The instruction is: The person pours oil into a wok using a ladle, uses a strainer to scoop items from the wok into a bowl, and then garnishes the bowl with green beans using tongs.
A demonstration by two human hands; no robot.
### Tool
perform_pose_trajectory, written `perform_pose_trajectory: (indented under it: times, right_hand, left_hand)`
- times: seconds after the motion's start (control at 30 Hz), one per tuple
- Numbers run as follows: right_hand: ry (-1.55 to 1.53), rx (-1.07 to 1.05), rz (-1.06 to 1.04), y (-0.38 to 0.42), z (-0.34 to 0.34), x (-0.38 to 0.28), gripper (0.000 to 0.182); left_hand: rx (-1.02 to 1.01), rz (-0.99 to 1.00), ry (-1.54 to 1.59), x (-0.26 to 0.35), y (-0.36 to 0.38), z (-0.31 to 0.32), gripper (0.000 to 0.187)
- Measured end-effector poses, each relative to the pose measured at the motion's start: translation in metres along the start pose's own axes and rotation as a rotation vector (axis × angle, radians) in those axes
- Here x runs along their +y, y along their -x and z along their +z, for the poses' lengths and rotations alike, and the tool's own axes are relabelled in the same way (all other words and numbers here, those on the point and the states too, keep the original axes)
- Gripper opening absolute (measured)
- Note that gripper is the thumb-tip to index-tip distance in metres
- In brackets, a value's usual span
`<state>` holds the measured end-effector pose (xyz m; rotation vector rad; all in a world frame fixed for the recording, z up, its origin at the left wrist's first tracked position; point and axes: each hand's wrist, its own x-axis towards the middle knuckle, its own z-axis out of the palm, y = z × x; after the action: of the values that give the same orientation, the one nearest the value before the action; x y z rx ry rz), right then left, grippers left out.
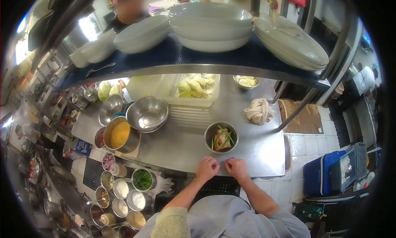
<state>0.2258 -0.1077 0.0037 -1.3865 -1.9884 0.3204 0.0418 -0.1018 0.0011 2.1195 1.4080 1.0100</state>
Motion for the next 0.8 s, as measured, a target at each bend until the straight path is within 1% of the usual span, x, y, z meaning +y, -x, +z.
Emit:
perform_pose_trajectory:
  times: [0.1, 0.2, 0.3, 0.4, 0.8]
  right_hand:
    - [-0.023, 0.019, 0.020, 0.0026, 0.0049, 0.0023, 0.024]
    - [-0.034, 0.024, 0.022, 0.0024, 0.0066, 0.0023, 0.025]
    - [-0.035, 0.002, 0.032, -0.0003, 0.0010, -0.0024, 0.025]
    - [-0.016, 0.004, -0.002, -0.0008, 0.0035, 0.0007, 0.026]
    - [-0.008, 0.025, 0.015, 0.0019, 0.0045, 0.0005, 0.025]
  left_hand:
    - [0.003, -0.051, -0.006, -0.0018, 0.0025, 0.0043, 0.015]
    - [0.024, -0.011, -0.003, 0.0022, 0.0020, 0.0000, 0.015]
    - [0.018, -0.021, -0.014, 0.0013, 0.0006, 0.0007, 0.015]
    - [0.028, 0.003, -0.011, 0.0013, 0.0004, -0.0012, 0.015]
    - [0.018, -0.004, 0.006, -0.0010, 0.0009, 0.0019, 0.014]
